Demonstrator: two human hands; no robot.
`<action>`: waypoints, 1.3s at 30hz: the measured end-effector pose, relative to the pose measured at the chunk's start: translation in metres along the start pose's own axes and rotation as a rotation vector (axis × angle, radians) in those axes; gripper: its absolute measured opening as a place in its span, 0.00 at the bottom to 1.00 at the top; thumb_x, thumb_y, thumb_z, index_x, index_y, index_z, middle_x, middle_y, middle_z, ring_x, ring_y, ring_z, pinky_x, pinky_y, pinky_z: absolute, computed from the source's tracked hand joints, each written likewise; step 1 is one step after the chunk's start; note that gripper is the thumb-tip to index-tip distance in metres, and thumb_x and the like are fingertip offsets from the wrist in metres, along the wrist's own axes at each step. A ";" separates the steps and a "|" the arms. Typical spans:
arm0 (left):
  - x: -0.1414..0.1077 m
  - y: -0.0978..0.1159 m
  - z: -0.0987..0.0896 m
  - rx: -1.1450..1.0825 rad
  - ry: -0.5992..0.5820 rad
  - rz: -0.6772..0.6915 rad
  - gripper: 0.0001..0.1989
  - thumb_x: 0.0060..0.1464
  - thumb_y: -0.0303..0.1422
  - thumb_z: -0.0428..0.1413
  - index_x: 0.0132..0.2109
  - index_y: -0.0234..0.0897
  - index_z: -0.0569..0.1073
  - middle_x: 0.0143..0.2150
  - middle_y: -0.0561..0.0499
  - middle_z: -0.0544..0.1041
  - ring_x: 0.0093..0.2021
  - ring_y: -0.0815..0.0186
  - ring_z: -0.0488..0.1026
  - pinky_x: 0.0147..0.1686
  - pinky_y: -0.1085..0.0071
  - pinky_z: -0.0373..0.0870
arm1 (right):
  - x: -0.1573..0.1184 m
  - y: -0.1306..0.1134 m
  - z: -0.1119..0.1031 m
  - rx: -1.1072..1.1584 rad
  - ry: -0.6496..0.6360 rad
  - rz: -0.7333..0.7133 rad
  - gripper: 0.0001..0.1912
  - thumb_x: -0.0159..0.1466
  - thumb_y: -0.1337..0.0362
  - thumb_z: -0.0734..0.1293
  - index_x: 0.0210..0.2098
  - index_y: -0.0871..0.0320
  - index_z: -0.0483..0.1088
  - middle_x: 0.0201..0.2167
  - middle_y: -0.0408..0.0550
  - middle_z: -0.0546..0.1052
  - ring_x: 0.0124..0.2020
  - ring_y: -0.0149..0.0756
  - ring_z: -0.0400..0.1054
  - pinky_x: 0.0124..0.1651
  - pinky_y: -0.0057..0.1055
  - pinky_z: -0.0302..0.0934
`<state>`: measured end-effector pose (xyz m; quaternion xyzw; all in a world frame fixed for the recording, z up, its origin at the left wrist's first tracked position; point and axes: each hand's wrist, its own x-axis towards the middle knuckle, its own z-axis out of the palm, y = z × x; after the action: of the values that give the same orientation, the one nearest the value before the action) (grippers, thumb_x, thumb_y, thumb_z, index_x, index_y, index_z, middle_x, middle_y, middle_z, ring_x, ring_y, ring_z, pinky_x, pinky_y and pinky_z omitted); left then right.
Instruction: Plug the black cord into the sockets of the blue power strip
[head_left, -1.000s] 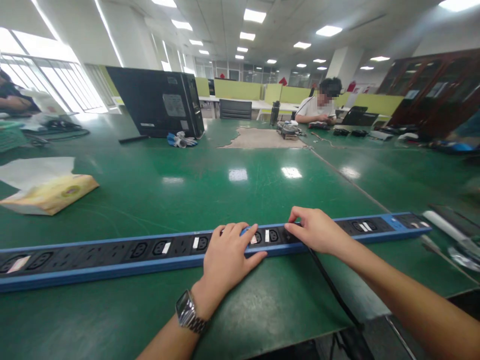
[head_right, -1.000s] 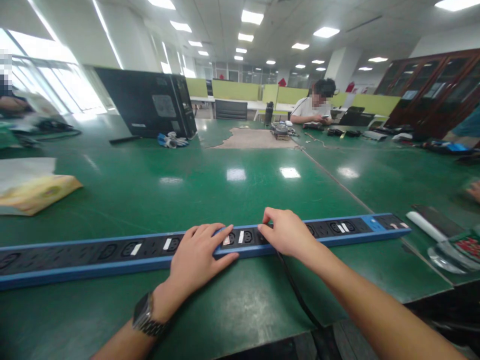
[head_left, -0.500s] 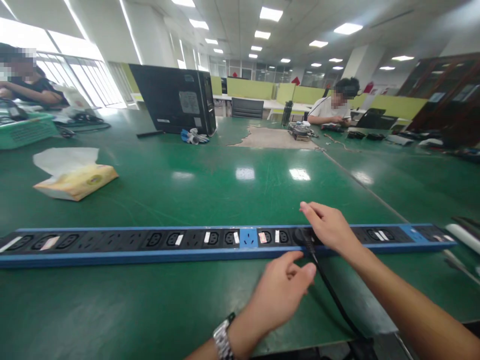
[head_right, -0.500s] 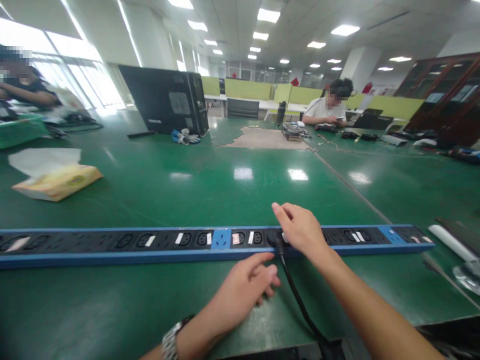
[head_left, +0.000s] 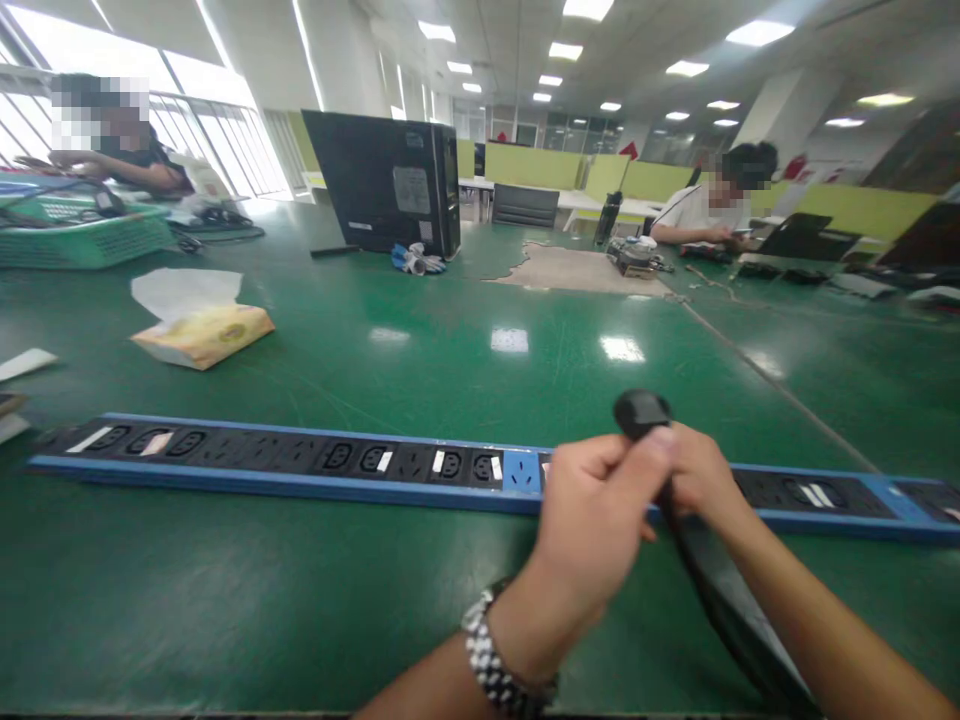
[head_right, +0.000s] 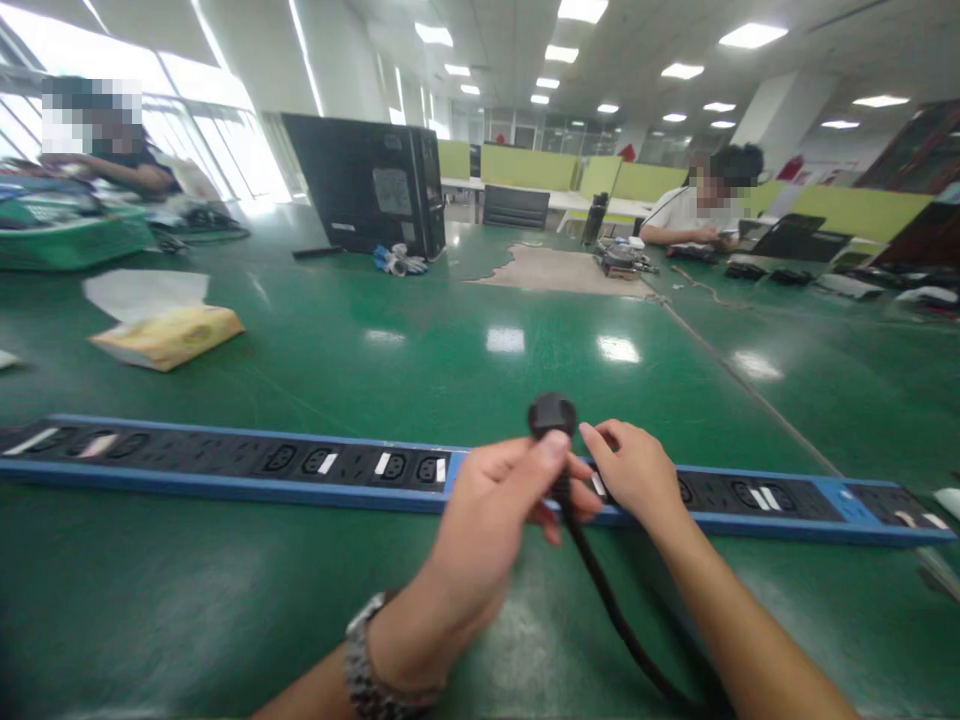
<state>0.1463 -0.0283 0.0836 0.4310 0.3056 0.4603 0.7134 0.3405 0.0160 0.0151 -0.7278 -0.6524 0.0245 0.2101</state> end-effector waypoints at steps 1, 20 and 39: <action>0.000 0.005 -0.016 0.036 0.079 -0.001 0.23 0.49 0.51 0.57 0.30 0.30 0.77 0.25 0.43 0.79 0.23 0.69 0.72 0.18 0.78 0.58 | 0.001 0.001 0.001 0.009 -0.001 0.023 0.25 0.65 0.45 0.54 0.32 0.55 0.75 0.32 0.48 0.78 0.34 0.39 0.71 0.36 0.33 0.59; -0.009 -0.026 -0.083 0.486 0.380 -0.164 0.25 0.51 0.51 0.53 0.20 0.34 0.69 0.12 0.50 0.70 0.11 0.76 0.57 0.13 0.78 0.49 | 0.002 0.003 0.008 0.018 -0.002 0.056 0.23 0.64 0.45 0.57 0.34 0.54 0.74 0.35 0.46 0.78 0.39 0.40 0.69 0.43 0.34 0.58; -0.011 -0.029 -0.088 0.356 0.377 -0.245 0.26 0.52 0.52 0.51 0.19 0.35 0.67 0.10 0.52 0.66 0.10 0.77 0.54 0.13 0.78 0.45 | -0.001 0.004 0.008 0.021 0.008 0.079 0.23 0.64 0.44 0.56 0.35 0.54 0.74 0.39 0.47 0.78 0.42 0.42 0.69 0.46 0.38 0.60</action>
<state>0.0803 -0.0153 0.0187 0.4162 0.5587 0.3820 0.6073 0.3412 0.0166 0.0066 -0.7508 -0.6220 0.0367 0.2194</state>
